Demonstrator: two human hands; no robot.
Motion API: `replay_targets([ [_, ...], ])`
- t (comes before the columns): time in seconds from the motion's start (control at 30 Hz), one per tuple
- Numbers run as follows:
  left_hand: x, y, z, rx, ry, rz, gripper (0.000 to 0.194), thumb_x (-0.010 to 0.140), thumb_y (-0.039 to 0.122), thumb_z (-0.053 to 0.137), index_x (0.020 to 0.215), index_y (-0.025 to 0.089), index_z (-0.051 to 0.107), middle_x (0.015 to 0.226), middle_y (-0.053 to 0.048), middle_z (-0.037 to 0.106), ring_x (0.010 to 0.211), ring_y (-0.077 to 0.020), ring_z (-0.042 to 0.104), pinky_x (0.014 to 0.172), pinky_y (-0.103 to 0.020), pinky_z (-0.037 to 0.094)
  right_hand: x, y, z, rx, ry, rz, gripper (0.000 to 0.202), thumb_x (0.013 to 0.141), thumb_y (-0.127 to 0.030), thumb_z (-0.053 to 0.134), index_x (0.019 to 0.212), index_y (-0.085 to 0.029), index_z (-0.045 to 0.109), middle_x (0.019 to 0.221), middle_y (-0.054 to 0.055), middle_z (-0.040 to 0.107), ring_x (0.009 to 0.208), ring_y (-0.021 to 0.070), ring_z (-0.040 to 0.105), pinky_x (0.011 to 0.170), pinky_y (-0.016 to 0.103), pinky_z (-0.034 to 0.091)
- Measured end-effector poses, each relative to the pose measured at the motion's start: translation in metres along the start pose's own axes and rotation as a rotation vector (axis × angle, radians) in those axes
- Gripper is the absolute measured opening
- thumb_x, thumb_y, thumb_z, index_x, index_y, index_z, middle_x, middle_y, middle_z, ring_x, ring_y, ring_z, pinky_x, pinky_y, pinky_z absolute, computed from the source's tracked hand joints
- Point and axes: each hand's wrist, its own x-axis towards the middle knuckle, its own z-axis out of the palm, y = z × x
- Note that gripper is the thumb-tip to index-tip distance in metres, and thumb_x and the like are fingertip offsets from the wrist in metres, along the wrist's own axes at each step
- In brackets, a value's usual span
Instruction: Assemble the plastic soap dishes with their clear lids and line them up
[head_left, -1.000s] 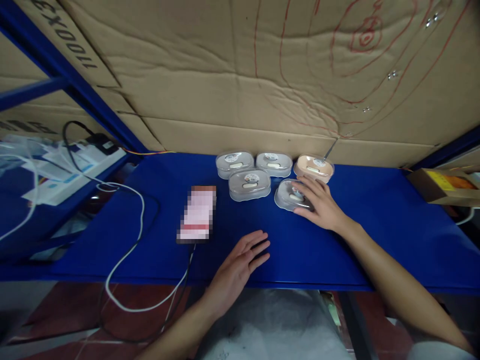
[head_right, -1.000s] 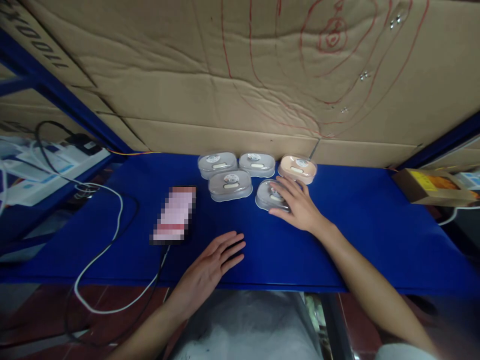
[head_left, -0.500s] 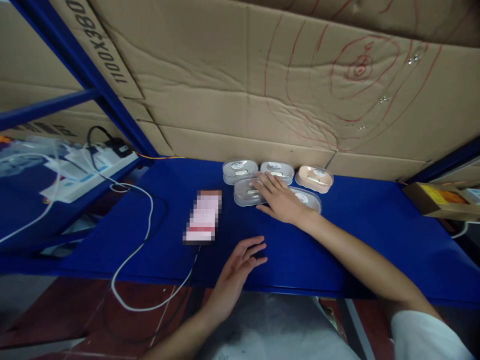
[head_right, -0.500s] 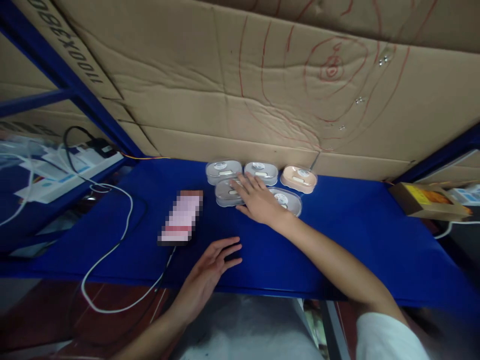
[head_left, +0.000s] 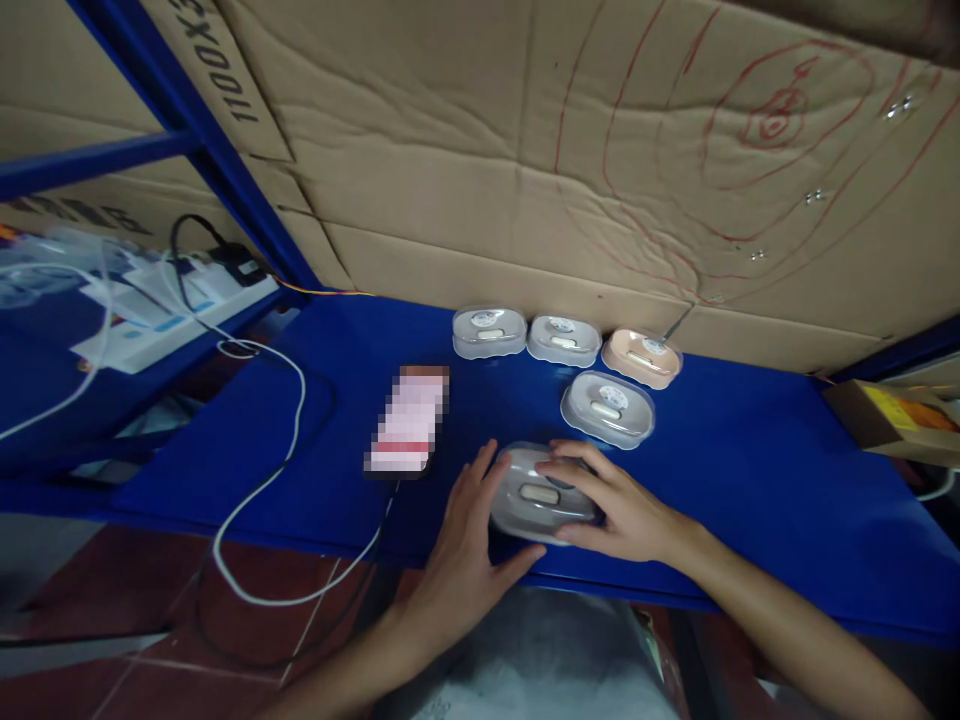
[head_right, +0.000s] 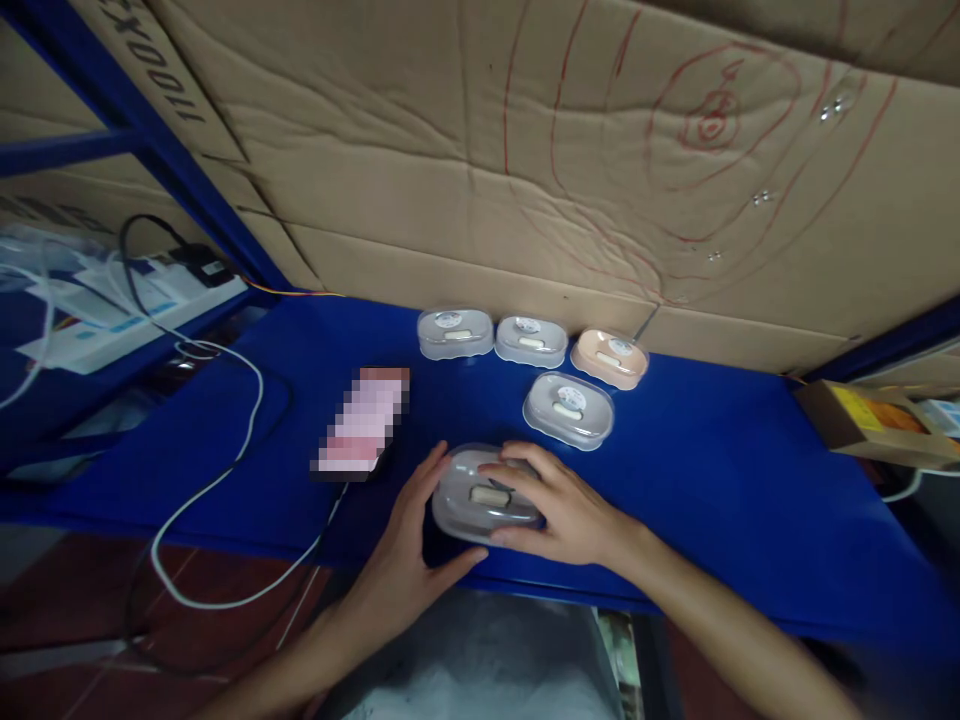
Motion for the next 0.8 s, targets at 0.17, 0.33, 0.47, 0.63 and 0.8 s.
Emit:
replay_targets([
  [0.17,0.0,-0.007,0.0,0.251,-0.07,0.049,0.096,0.087,0.035,0.085,0.166,0.035,0.03,0.172,-0.012,0.04,0.161,-0.0386,0.033,0.134,-0.063,0.013,-0.001,0.02,-0.009,0.165,0.054,0.073,0.058,0.106,-0.043,0.062,0.158,-0.026,0.046,0.152,0.017,0.051,0.145,0.0289,0.053,0.119,0.047,0.048],
  [0.33,0.0,-0.01,-0.003,0.497,-0.119,0.168,0.1,0.091,0.028,0.078,0.168,0.037,0.014,0.172,-0.014,0.038,0.161,-0.0366,0.034,0.131,-0.066,0.025,0.006,0.043,-0.01,-0.029,0.147,0.195,0.052,0.106,-0.046,0.06,0.155,-0.03,0.05,0.154,0.016,0.054,0.146,0.0325,0.052,0.12,0.057,0.044],
  [0.47,0.002,-0.008,-0.004,0.569,-0.155,0.201,0.092,0.093,0.026,0.074,0.167,0.035,0.019,0.171,-0.015,0.039,0.159,-0.0365,0.037,0.13,-0.067,0.027,0.015,0.052,-0.005,-0.133,0.132,0.32,0.052,0.111,-0.049,0.048,0.159,-0.031,0.046,0.165,0.014,0.048,0.157,0.036,0.039,0.124,0.067,0.033],
  [0.63,0.004,-0.007,-0.004,0.545,-0.121,0.199,0.088,0.096,0.036,0.073,0.166,0.034,0.02,0.169,-0.015,0.043,0.157,-0.0366,0.04,0.13,-0.066,0.028,0.012,0.038,-0.007,-0.187,0.09,0.22,0.05,0.114,-0.046,0.04,0.16,-0.029,0.047,0.171,0.013,0.04,0.164,0.0361,0.024,0.126,0.07,0.023],
  [0.8,0.004,-0.01,-0.006,0.369,-0.01,0.153,0.088,0.094,0.04,0.077,0.165,0.036,0.025,0.166,-0.014,0.044,0.154,-0.0363,0.044,0.125,-0.061,0.038,0.001,0.01,-0.005,-0.176,0.055,-0.085,0.047,0.102,-0.056,0.064,0.138,-0.025,0.068,0.156,0.013,0.057,0.155,0.0339,0.04,0.125,0.06,0.031],
])
